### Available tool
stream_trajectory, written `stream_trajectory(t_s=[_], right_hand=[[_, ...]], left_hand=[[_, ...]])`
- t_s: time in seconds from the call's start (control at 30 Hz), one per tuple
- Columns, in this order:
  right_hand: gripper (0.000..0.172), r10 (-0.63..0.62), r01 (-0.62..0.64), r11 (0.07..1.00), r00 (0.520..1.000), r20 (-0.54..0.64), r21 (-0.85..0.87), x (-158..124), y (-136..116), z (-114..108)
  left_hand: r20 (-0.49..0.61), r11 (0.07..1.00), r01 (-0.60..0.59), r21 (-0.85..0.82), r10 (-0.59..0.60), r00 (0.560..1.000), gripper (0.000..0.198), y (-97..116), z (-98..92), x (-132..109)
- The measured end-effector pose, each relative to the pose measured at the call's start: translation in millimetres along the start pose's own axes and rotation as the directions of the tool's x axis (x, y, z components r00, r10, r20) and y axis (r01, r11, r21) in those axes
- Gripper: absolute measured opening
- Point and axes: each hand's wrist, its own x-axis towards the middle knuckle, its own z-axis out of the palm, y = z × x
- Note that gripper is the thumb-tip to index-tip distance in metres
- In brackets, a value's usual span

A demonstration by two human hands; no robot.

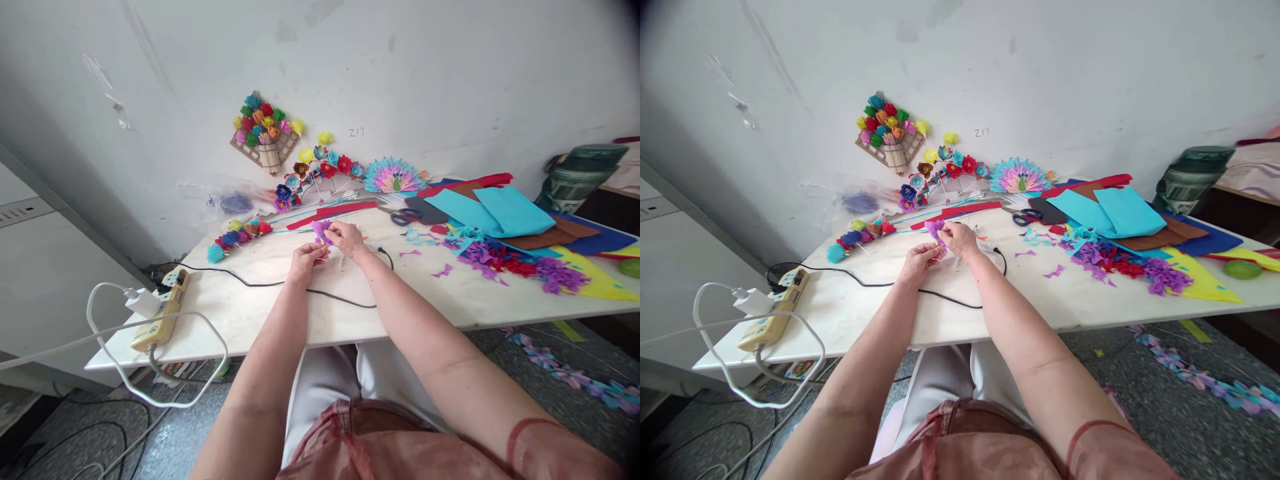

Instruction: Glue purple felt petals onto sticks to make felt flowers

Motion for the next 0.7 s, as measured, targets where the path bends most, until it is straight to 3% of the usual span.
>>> stream_trajectory(t_s=[0.27,0.5,0.7], right_hand=[[0.021,0.014,-0.017,0.993,0.999,-0.031,-0.113,-1.8,-5.3,-4.8],[0.024,0.095,-0.091,0.995,0.988,-0.122,0.038,-0.7,-3.3,-8.7],[0.024,0.128,-0.114,0.98,0.988,-0.081,0.161,-1.5,-1.3,-8.9]], left_hand=[[0.017,1.0,0.016,-0.005,-0.016,1.0,0.028,1.6,0.9,-1.5],[0.067,0.987,0.077,-0.139,-0.068,0.995,0.025,0.0,-3.0,0.6],[0.055,0.98,0.087,-0.179,-0.078,0.995,0.023,-0.3,-3.7,-0.5]])
